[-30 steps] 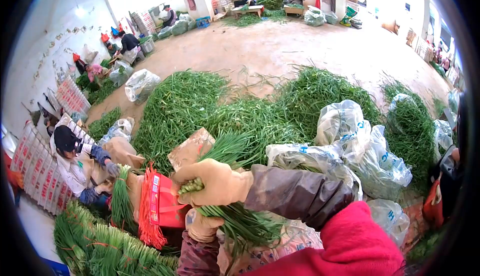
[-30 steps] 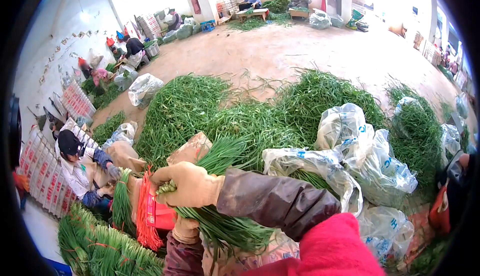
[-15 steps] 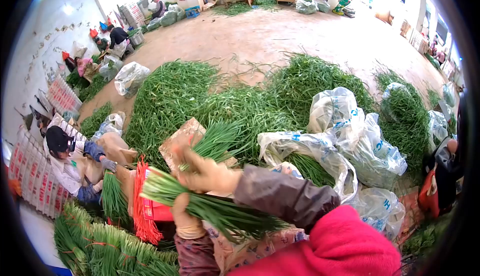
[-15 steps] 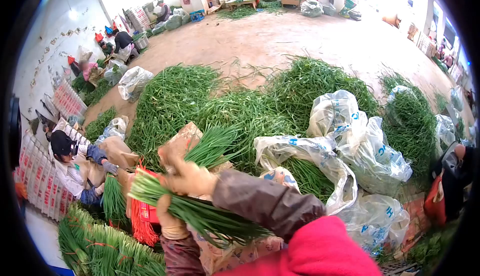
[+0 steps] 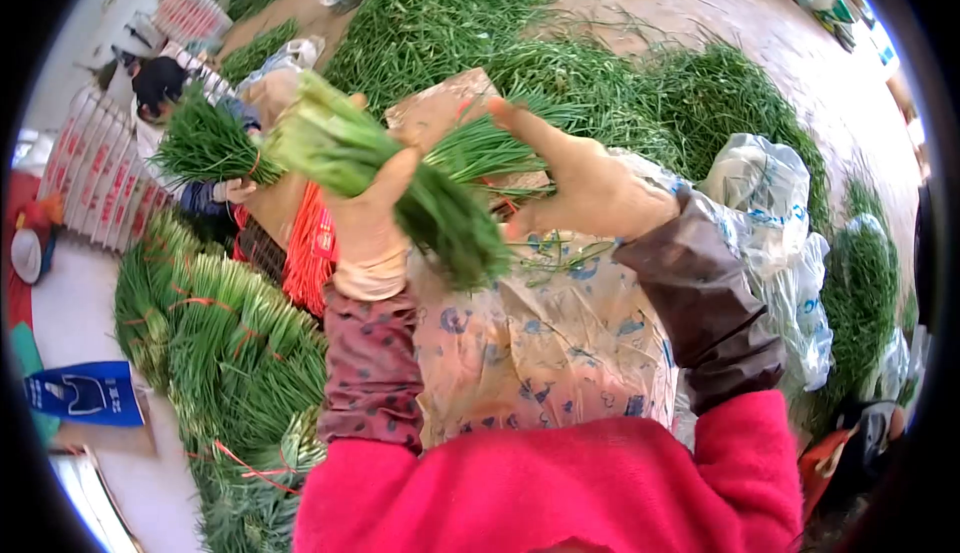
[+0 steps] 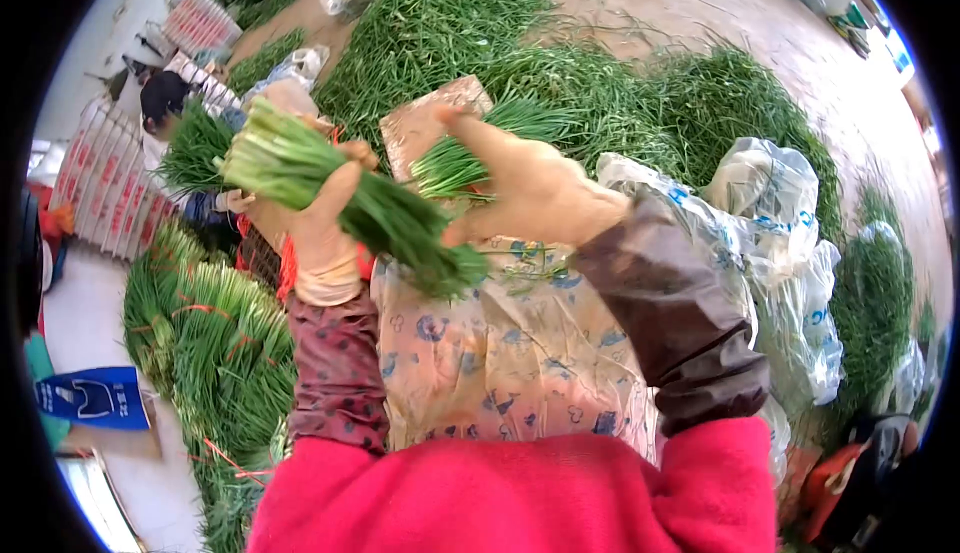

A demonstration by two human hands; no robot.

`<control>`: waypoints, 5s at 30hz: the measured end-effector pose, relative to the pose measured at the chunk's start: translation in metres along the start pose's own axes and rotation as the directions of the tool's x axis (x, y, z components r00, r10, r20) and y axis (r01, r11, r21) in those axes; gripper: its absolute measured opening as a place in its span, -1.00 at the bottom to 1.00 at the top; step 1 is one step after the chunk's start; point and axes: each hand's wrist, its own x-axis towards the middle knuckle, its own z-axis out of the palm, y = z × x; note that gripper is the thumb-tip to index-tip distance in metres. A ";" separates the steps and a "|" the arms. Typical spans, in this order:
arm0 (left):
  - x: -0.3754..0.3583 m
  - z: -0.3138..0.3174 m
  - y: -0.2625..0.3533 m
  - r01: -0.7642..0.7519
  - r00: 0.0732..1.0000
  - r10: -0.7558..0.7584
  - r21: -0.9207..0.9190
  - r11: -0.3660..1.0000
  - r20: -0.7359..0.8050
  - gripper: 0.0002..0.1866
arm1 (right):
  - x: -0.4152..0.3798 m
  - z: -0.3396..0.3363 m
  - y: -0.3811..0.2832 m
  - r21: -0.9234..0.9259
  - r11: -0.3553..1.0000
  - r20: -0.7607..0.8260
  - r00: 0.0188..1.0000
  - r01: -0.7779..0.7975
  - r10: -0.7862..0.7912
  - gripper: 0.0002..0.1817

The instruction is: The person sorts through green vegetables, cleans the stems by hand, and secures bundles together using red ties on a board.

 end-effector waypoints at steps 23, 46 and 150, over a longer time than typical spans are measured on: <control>-0.028 -0.071 -0.286 0.746 0.285 -0.942 -0.576 0.334 -0.178 -0.82 | 0.058 -0.027 0.155 -0.664 0.740 0.020 0.987 -0.106 0.159 -0.12; 0.018 -0.068 -0.346 0.724 0.358 -0.933 -0.626 0.290 -0.019 -0.91 | 0.224 0.127 0.307 -0.815 0.547 0.310 0.940 0.188 0.139 0.02; -0.067 0.188 -0.523 0.155 0.292 -0.642 0.627 0.763 0.709 -0.33 | -0.274 0.099 0.401 -0.028 0.598 -0.737 0.421 -0.801 0.529 -0.49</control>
